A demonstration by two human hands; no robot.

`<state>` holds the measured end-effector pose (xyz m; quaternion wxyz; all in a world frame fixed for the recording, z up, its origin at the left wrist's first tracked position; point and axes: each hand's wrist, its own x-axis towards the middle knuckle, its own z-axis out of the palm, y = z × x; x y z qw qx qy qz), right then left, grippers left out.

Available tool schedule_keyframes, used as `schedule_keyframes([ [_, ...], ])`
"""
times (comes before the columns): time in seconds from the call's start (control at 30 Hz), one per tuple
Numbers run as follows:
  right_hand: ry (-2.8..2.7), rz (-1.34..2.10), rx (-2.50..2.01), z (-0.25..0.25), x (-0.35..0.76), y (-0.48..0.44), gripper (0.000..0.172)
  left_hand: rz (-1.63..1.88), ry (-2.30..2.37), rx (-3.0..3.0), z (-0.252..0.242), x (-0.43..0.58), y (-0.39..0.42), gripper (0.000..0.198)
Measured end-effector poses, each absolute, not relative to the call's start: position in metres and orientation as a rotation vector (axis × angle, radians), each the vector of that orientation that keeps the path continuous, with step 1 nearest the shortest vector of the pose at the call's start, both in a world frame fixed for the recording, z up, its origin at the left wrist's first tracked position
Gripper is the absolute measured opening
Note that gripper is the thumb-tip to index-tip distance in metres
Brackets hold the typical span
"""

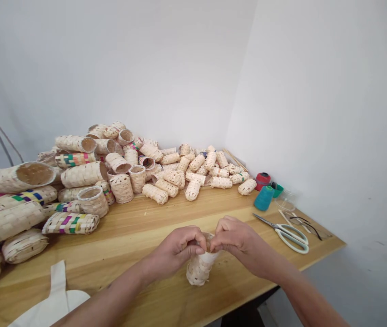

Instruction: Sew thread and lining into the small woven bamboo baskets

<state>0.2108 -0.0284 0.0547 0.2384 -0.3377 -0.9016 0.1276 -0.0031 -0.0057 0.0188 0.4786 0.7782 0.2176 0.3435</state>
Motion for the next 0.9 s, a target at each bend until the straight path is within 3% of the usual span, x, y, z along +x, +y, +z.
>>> schedule_keyframes([
  [0.73, -2.538, 0.46, -0.924, 0.06, 0.202, -0.02, 0.028, 0.853, 0.566, 1.919, 0.02, -0.002, -0.006, 0.026],
  [0.9, -2.507, 0.656, -0.941, 0.07, 0.205, -0.015, 0.022, 0.873, 0.571, 1.855, 0.021, -0.001, -0.005, 0.024],
])
